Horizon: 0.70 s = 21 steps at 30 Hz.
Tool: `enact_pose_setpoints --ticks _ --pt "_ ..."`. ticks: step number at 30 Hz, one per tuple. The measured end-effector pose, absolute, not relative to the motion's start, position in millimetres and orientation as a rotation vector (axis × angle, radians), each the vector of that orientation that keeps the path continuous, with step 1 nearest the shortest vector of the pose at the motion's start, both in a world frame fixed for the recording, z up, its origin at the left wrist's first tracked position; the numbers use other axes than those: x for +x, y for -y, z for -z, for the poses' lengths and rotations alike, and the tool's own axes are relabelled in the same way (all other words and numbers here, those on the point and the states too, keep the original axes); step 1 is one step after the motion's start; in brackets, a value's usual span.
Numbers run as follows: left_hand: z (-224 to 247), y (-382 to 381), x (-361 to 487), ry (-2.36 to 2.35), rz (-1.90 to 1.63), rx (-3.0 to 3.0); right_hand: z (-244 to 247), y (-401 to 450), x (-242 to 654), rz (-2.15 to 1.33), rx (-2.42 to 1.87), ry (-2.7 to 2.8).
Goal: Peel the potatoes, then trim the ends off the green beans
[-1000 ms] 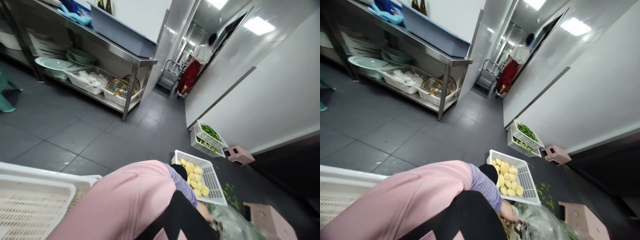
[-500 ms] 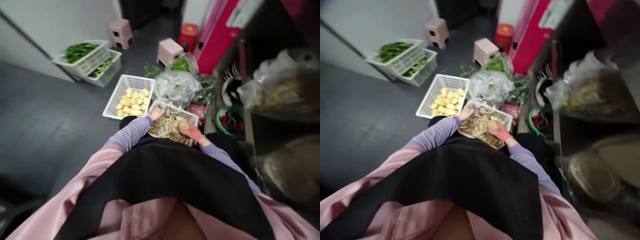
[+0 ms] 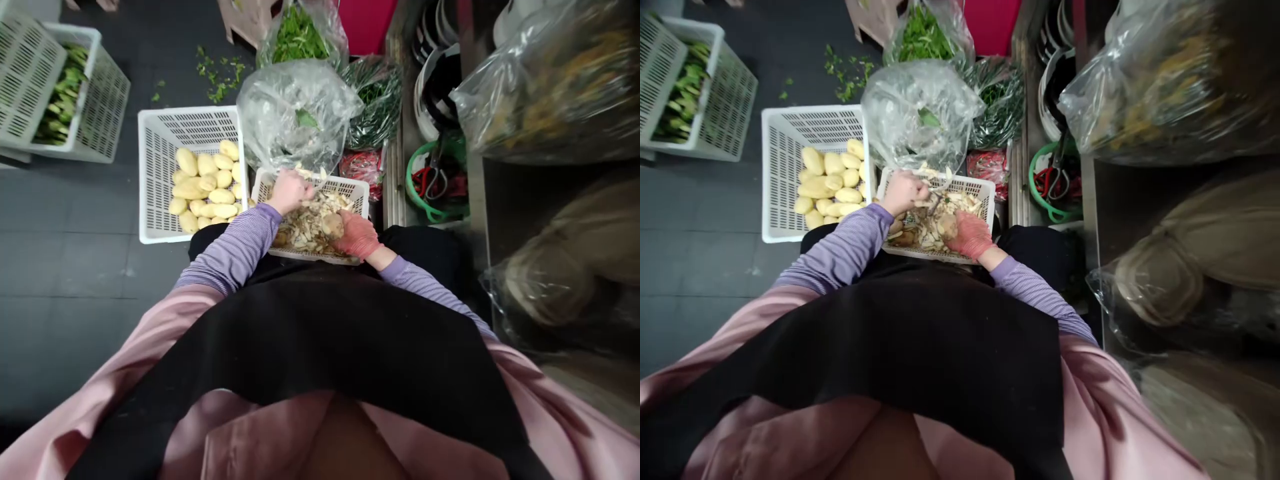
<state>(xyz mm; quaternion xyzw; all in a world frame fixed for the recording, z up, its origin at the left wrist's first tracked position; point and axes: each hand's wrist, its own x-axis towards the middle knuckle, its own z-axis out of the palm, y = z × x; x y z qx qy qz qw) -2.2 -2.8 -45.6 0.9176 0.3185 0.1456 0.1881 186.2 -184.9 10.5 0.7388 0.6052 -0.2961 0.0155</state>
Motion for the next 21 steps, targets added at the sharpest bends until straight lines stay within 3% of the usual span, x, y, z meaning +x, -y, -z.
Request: enact_pose_setpoints --ticks 5,18,21 --pt "49.5 0.3 8.8 -0.983 -0.247 2.549 -6.2 175.0 184.4 0.794 2.273 -1.932" --pt "58.3 -15.3 1.4 -1.101 -0.505 2.506 -8.9 158.7 195.2 0.585 2.214 -2.171" --pt "56.9 -9.6 6.9 -1.023 -0.416 2.554 -13.4 158.5 196.3 0.573 2.221 -2.166"
